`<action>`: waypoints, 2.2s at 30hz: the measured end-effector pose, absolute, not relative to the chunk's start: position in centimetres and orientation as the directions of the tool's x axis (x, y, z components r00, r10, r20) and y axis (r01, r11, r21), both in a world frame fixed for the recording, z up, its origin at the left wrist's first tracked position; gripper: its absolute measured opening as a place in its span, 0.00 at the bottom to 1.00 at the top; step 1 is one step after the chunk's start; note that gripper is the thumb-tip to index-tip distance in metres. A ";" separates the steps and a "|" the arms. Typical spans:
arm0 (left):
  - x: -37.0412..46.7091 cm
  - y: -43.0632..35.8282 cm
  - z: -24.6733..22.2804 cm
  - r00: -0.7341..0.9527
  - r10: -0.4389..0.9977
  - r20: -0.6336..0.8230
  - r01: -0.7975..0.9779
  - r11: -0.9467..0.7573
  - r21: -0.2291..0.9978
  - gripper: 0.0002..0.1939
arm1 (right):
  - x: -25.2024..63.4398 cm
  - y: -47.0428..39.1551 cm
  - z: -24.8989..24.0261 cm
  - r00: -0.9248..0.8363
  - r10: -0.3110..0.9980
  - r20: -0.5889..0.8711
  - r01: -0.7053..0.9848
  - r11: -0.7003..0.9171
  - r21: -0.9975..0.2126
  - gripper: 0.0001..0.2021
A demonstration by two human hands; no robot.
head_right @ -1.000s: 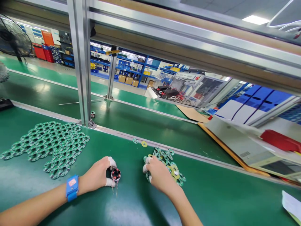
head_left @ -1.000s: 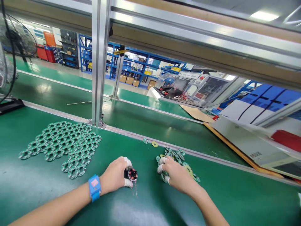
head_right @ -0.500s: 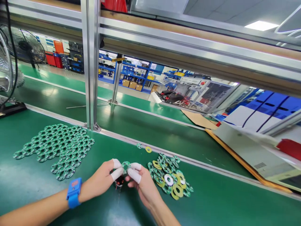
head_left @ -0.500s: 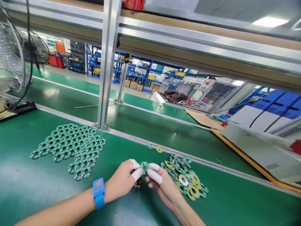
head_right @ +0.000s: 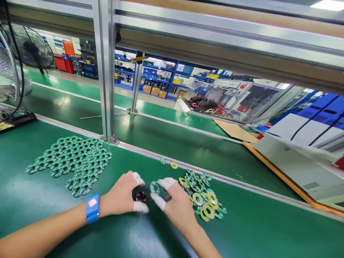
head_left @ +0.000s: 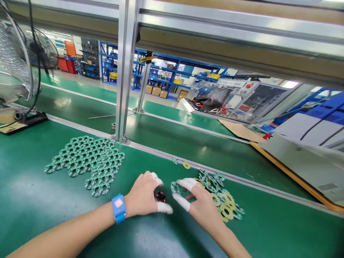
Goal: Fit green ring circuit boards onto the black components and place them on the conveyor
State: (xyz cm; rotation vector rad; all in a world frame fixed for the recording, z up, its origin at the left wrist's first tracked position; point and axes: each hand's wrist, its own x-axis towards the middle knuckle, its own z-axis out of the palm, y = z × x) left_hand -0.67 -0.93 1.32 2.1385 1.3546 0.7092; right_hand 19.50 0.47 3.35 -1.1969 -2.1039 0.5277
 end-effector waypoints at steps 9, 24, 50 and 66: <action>-0.6 -0.6 -1.5 0.408 0.902 0.142 0.791 -0.427 0.438 0.26 | 18.0 -0.2 1.2 -0.396 0.913 0.097 0.546 0.319 -0.774 0.12; -0.5 -1.0 -2.0 0.428 0.879 0.211 0.828 -0.475 0.297 0.26 | 17.9 -1.1 -0.1 -0.599 0.747 0.289 0.705 0.663 -0.252 0.16; -1.3 -2.4 1.2 0.620 0.748 0.236 0.708 -0.663 0.243 0.05 | 17.7 -0.2 1.3 -0.599 0.798 -0.063 0.524 0.331 -0.785 0.21; 0.1 -2.4 0.5 0.749 0.662 0.013 0.633 -0.722 0.279 0.05 | 17.6 1.2 -1.3 -0.626 0.739 0.250 0.476 0.616 -0.627 0.14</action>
